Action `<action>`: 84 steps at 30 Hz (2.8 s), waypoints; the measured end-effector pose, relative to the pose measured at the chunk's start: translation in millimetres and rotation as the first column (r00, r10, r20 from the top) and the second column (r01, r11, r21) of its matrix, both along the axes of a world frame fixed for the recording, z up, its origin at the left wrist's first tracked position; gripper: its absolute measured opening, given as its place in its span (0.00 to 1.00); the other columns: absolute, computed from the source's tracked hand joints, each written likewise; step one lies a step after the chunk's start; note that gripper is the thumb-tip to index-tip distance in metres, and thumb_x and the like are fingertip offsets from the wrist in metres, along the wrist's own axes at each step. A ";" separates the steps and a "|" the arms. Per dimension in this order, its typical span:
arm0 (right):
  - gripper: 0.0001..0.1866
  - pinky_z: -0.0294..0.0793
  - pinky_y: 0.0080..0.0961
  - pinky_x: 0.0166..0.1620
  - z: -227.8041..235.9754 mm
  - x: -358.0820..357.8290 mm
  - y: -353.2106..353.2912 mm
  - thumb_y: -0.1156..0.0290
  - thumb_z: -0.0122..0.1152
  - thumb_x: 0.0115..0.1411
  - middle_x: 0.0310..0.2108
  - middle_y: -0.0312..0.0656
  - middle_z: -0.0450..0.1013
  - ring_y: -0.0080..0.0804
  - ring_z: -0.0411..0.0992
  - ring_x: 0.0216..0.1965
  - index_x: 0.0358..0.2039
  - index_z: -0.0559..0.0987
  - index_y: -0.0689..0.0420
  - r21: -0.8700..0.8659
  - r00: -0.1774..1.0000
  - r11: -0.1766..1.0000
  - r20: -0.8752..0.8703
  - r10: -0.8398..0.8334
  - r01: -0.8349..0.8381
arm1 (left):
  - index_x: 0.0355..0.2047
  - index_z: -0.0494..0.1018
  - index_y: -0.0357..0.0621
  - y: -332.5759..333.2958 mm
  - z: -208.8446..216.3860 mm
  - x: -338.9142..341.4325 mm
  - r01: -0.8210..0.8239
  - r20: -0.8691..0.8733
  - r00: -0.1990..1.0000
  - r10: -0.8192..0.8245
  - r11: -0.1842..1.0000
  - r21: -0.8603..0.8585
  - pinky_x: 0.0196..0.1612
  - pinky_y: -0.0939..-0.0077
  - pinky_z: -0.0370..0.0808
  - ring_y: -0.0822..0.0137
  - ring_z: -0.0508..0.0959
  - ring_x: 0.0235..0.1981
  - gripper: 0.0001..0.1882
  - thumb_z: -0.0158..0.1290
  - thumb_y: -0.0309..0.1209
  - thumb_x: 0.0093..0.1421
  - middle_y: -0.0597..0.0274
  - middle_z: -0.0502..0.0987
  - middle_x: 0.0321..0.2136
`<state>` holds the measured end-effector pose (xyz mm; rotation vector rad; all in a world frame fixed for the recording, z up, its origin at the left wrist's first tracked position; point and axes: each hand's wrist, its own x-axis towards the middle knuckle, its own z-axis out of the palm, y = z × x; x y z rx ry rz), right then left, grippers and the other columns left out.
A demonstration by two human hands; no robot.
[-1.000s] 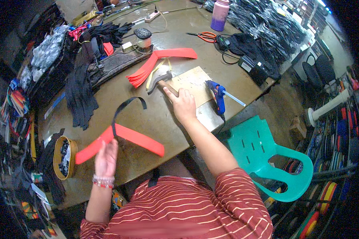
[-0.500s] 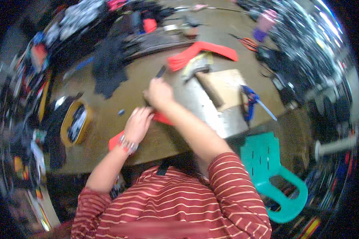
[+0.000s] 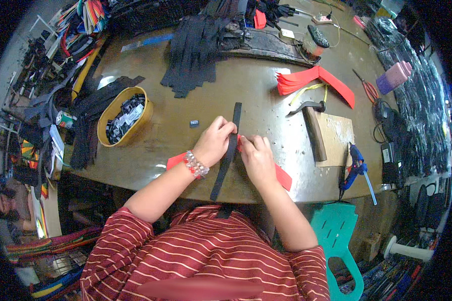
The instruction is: The person assembles a black mesh bag by attaching red and black straps using a hot glue gun. They align the straps, apply glue, and press them together, then attach the assembled strap to the bag and test the fit.
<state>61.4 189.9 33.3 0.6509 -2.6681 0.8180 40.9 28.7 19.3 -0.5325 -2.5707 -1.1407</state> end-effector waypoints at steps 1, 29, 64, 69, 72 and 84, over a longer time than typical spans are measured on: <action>0.16 0.70 0.33 0.42 -7.2 1.8 -2.8 0.80 0.58 0.47 0.33 0.46 0.70 0.43 0.68 0.36 0.39 0.78 0.61 0.017 1.000 1.000 -0.024 -0.012 0.012 | 0.30 0.69 0.41 -1.6 3.0 3.1 0.025 0.047 0.999 -0.024 1.000 -0.014 0.34 0.67 0.73 0.56 0.73 0.30 0.06 0.49 0.18 0.51 0.55 0.66 0.29; 0.28 0.67 0.33 0.42 -12.7 9.5 -10.5 0.82 0.52 0.49 0.35 0.45 0.68 0.41 0.65 0.36 0.54 0.69 0.56 0.127 0.990 0.990 -0.134 -0.052 0.069 | 0.30 0.75 0.37 -235.7 47.3 -2.4 -0.509 0.089 0.827 0.555 0.806 -0.302 0.33 0.70 0.75 0.60 0.79 0.28 0.11 0.61 0.27 0.46 0.53 0.78 0.25; 0.07 0.73 0.18 0.38 72.8 54.5 10.4 0.78 0.60 0.55 0.32 0.39 0.75 0.19 0.72 0.34 0.36 0.77 0.64 -0.930 0.859 0.306 0.318 0.400 0.202 | 0.38 0.74 0.35 3.5 82.5 69.2 0.075 0.195 0.872 -0.449 0.517 0.853 0.39 0.83 0.73 0.76 0.76 0.35 0.11 0.55 0.17 0.54 0.62 0.77 0.34; 0.11 0.73 0.20 0.41 75.9 58.8 15.4 0.79 0.60 0.55 0.35 0.40 0.75 0.21 0.73 0.36 0.39 0.76 0.66 -0.921 0.846 0.355 0.315 0.430 0.162 | 0.37 0.75 0.36 5.2 83.9 71.9 -0.019 0.266 0.875 -0.405 0.521 0.854 0.35 0.85 0.71 0.78 0.75 0.32 0.09 0.55 0.19 0.55 0.63 0.78 0.32; 0.12 0.74 0.19 0.43 76.7 61.4 12.1 0.81 0.61 0.54 0.37 0.42 0.75 0.22 0.73 0.39 0.40 0.76 0.67 -0.894 0.850 0.421 0.334 0.406 0.150 | 0.37 0.75 0.36 9.6 84.5 73.9 -0.039 0.271 0.887 -0.374 0.525 0.850 0.34 0.86 0.71 0.79 0.75 0.31 0.08 0.54 0.21 0.56 0.64 0.78 0.31; 0.08 0.72 0.14 0.33 74.3 59.4 9.1 0.79 0.60 0.55 0.31 0.39 0.76 0.17 0.72 0.30 0.36 0.77 0.66 -0.871 0.847 0.437 0.397 0.354 0.226 | 0.39 0.73 0.36 13.3 75.2 77.0 -0.023 0.247 0.900 -0.359 0.529 0.848 0.34 0.84 0.71 0.78 0.74 0.30 0.08 0.54 0.23 0.58 0.63 0.77 0.33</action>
